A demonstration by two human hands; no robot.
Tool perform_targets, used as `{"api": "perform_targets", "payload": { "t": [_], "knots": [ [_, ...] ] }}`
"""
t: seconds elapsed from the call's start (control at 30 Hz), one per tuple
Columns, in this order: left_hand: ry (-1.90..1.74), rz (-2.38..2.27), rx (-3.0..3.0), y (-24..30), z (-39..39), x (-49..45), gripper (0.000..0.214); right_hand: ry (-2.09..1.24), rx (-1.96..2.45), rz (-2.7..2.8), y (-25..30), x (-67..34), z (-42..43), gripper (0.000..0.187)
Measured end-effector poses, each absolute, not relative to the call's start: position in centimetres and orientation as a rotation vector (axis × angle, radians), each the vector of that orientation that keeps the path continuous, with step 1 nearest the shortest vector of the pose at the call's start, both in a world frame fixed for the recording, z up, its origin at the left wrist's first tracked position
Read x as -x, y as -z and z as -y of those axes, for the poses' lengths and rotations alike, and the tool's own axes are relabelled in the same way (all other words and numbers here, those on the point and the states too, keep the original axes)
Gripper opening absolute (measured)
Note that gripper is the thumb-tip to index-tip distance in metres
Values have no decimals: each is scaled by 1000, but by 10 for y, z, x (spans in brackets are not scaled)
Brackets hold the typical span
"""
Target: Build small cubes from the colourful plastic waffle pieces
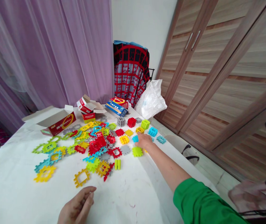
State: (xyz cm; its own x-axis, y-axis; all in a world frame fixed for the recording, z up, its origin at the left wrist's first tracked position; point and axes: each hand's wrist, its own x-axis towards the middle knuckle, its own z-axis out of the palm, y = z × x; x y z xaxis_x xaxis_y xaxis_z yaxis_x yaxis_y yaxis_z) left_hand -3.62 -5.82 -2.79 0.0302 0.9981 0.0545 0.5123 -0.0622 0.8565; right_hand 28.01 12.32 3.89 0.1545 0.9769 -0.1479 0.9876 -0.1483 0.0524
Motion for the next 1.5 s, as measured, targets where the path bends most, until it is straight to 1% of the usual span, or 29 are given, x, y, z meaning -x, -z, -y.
{"api": "perform_targets", "payload": {
  "t": [0.37, 0.67, 0.83, 0.97, 1.17, 1.37, 1.5],
  "knots": [
    [-925, -1574, -1670, 25, 60, 34, 47, 174, -2176, -2080, -41, -288, -125, 62],
    [-919, -1572, -1690, 27, 59, 35, 47, 148, -2262, -1986, -43, -283, -120, 48],
    [-915, -1574, -1706, 25, 60, 36, 47, 150, -2257, -1986, -41, -283, -121, 49],
    [-891, -1580, -1704, 24, 60, 35, 47, 156, -2259, -1971, -41, -283, -121, 46],
    [-908, -1571, -1706, 24, 59, 34, 46, 133, -2261, -1965, -41, -283, -120, 49],
    [-923, -1575, -1699, 22, 59, 33, 48, 113, -2242, -1977, -39, -283, -122, 48],
    [-898, -1548, -1707, 26, 61, 36, 43, 97, -2235, -1985, -38, -283, -122, 48]
  ]
}}
